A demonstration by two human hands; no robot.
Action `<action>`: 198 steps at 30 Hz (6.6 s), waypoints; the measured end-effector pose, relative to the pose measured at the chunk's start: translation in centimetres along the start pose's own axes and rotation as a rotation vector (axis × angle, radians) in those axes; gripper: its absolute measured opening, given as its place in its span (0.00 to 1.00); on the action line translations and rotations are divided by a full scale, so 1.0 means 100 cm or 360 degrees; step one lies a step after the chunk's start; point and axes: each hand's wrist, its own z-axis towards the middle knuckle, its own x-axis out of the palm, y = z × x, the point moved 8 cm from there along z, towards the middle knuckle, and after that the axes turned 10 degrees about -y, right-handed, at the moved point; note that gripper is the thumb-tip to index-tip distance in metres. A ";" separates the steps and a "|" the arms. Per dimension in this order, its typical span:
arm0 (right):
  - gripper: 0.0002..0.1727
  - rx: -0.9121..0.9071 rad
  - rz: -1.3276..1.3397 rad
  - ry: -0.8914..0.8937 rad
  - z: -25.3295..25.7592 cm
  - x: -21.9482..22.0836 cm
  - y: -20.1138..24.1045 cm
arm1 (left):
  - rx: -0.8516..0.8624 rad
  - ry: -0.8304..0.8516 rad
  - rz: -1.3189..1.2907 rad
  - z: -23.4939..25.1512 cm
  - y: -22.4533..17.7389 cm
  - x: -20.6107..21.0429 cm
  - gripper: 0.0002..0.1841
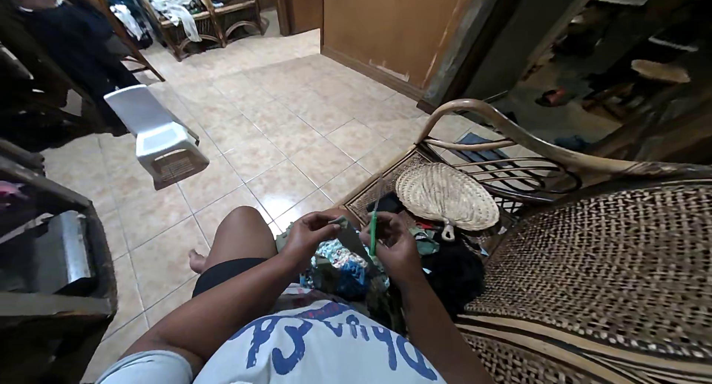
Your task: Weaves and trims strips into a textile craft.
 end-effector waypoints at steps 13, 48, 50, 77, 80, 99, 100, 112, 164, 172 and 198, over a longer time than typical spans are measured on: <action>0.26 0.0457 0.0063 0.0837 -0.038 0.052 0.001 | 0.1238 -0.0138 0.0835 -0.007 -0.089 -0.042 0.07; 0.25 0.0672 0.0048 0.0769 -0.037 0.051 -0.005 | 0.2004 -0.0079 0.1513 -0.037 -0.091 -0.013 0.05; 0.25 0.0685 0.0058 0.0762 -0.036 0.051 -0.006 | 0.1994 -0.0067 0.1530 -0.038 -0.091 -0.013 0.06; 0.19 0.0644 0.0091 0.0739 -0.032 0.045 -0.006 | 0.1945 -0.0051 0.1430 -0.032 -0.085 -0.021 0.05; 0.19 0.0636 0.0084 0.0743 -0.032 0.045 -0.005 | 0.1961 -0.0039 0.1429 -0.031 -0.084 -0.022 0.05; 0.25 0.0515 -0.0143 0.0853 -0.021 0.028 -0.009 | 0.1614 -0.0034 0.1319 -0.022 -0.083 -0.026 0.04; 0.24 0.0453 -0.0285 0.0791 -0.012 0.014 -0.011 | 0.1449 -0.0018 0.1229 -0.017 -0.079 -0.030 0.05; 0.23 0.1092 -0.1808 -0.0275 0.005 -0.180 -0.163 | 0.0231 0.0019 0.0431 0.016 -0.009 -0.042 0.08; 0.15 0.0397 0.0094 -0.0001 -0.001 0.032 -0.030 | -0.0440 0.0350 0.0212 -0.014 0.021 0.001 0.06; 0.16 -0.0145 0.0006 -0.0258 -0.014 0.032 -0.007 | 0.0340 0.0181 0.0581 -0.013 -0.002 -0.001 0.05; 0.10 -0.0782 -0.0127 -0.0386 -0.028 0.032 0.003 | 0.0049 0.0263 0.0446 -0.021 -0.006 -0.001 0.08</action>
